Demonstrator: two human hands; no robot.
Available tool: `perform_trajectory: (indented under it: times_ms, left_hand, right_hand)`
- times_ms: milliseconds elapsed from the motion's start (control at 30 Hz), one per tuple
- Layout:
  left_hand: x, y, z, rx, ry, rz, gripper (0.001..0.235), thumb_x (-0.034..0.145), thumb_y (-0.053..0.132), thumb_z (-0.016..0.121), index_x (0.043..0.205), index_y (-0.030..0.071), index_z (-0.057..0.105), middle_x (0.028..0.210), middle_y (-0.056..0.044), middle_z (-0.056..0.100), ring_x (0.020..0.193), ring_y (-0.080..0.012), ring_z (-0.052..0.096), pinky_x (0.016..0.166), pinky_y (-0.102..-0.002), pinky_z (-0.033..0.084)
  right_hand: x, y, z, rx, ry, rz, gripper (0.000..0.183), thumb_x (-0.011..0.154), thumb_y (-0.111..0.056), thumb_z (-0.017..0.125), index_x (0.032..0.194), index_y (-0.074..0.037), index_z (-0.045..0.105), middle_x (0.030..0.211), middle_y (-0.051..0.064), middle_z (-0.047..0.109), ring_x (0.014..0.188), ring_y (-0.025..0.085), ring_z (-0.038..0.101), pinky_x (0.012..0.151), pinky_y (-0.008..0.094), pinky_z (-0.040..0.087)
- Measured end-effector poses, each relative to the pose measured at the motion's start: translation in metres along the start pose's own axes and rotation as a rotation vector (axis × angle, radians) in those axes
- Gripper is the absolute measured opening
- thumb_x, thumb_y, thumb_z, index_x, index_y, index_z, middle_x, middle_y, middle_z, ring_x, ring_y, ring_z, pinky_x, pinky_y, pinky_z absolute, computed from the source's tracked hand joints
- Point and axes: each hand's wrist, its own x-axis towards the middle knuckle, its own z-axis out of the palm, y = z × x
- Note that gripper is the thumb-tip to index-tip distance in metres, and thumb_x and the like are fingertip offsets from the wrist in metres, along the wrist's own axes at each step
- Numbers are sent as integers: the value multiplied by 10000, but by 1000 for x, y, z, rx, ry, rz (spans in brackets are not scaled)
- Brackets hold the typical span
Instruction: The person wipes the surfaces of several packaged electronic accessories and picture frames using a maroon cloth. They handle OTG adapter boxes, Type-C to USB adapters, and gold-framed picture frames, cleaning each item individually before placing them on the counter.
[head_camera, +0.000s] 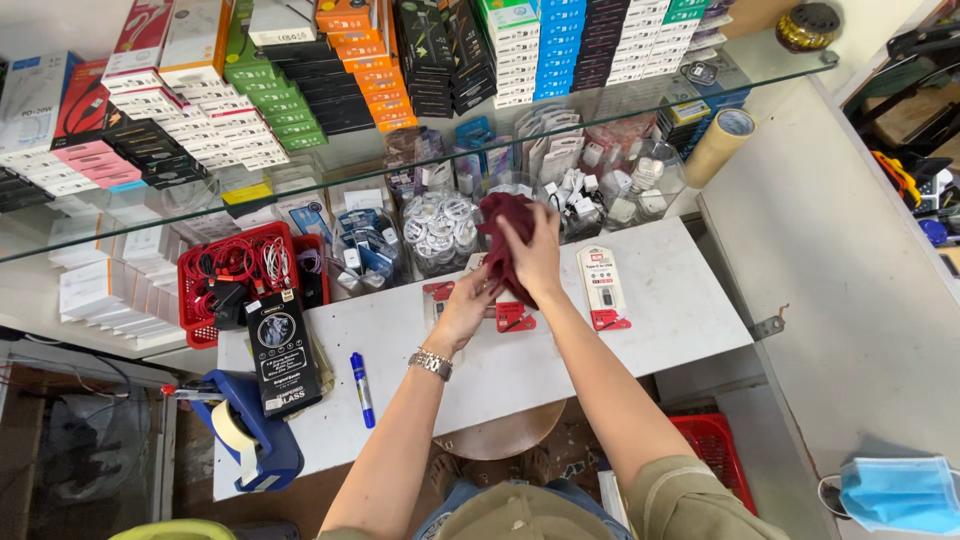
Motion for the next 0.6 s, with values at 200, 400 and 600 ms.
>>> perform_trajectory:
  times_ms: [200, 400, 600]
  left_hand:
    - [-20, 9, 5, 41, -19, -110, 597, 1005, 111, 544, 1583, 120, 391, 1193, -120, 708, 961, -151, 710, 818, -330, 629]
    - [-5, 2, 5, 269, -76, -47, 414, 1060, 155, 586, 1418, -51, 556, 1230, -127, 722, 989, -168, 711, 780, -355, 612]
    - [-15, 9, -20, -80, -19, -126, 606, 973, 130, 577, 1553, 93, 405, 1265, -90, 678, 1016, -181, 720, 826, -335, 631]
  right_hand:
    - [26, 19, -30, 359, 109, 290, 474, 903, -351, 763, 1211, -46, 573, 1207, 198, 675, 1090, 342, 671, 940, 417, 541]
    - [5, 12, -13, -49, 100, -127, 607, 819, -287, 885, 1238, 34, 584, 1166, 282, 571, 1030, 411, 612, 883, 453, 488]
    - [6, 25, -44, 496, 117, 309, 495, 943, -306, 763, 1283, -27, 536, 1215, 161, 682, 1048, 243, 682, 902, 377, 568]
